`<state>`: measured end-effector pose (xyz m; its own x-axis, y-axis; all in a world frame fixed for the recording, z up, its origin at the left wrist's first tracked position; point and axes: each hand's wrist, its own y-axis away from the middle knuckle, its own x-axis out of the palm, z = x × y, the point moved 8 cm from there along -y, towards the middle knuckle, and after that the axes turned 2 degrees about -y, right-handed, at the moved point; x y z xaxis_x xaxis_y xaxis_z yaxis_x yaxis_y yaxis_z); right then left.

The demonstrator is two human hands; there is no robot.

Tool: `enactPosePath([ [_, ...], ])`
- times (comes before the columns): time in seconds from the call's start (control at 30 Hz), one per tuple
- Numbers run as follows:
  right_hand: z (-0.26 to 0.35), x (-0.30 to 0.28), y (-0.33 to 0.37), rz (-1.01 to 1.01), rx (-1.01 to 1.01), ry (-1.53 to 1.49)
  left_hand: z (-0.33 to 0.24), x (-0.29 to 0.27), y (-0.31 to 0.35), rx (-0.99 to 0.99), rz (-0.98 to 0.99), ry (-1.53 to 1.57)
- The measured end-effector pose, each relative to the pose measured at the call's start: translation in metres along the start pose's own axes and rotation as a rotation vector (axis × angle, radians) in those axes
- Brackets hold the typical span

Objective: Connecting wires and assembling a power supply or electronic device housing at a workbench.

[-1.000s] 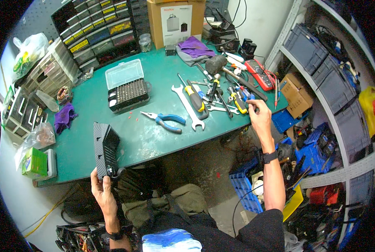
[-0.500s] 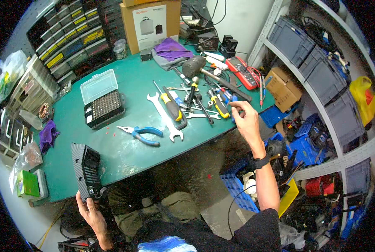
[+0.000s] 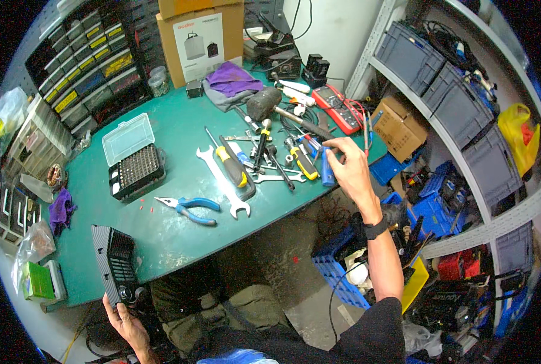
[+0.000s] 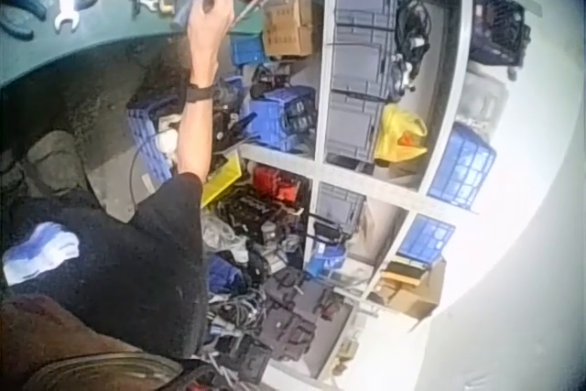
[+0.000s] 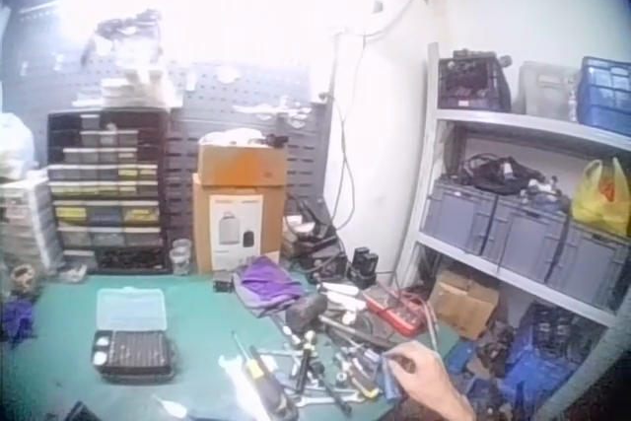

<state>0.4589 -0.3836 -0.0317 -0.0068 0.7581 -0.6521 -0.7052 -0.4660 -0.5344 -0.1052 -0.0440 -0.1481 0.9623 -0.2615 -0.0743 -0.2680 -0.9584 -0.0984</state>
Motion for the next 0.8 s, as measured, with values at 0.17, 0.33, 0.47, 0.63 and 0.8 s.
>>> enactPosePath([
  [0.17,-0.003,0.016,-0.012,0.032,0.023,0.016,-0.002,-0.001,-0.001,0.045,-0.029,-0.005],
  [0.33,-0.006,0.024,-0.018,-0.021,-0.088,0.133,0.005,-0.003,-0.001,-0.047,0.033,-0.006],
  [0.47,-0.01,0.031,-0.021,-0.021,-0.047,0.156,-0.011,0.01,0.004,0.084,0.061,0.098],
  [0.63,-0.011,0.017,-0.014,-0.113,0.022,0.025,-0.018,0.019,0.005,0.074,0.107,0.078],
  [0.8,0.014,-0.001,0.007,-0.178,0.025,-0.142,-0.013,0.015,0.006,0.088,0.103,0.015],
])
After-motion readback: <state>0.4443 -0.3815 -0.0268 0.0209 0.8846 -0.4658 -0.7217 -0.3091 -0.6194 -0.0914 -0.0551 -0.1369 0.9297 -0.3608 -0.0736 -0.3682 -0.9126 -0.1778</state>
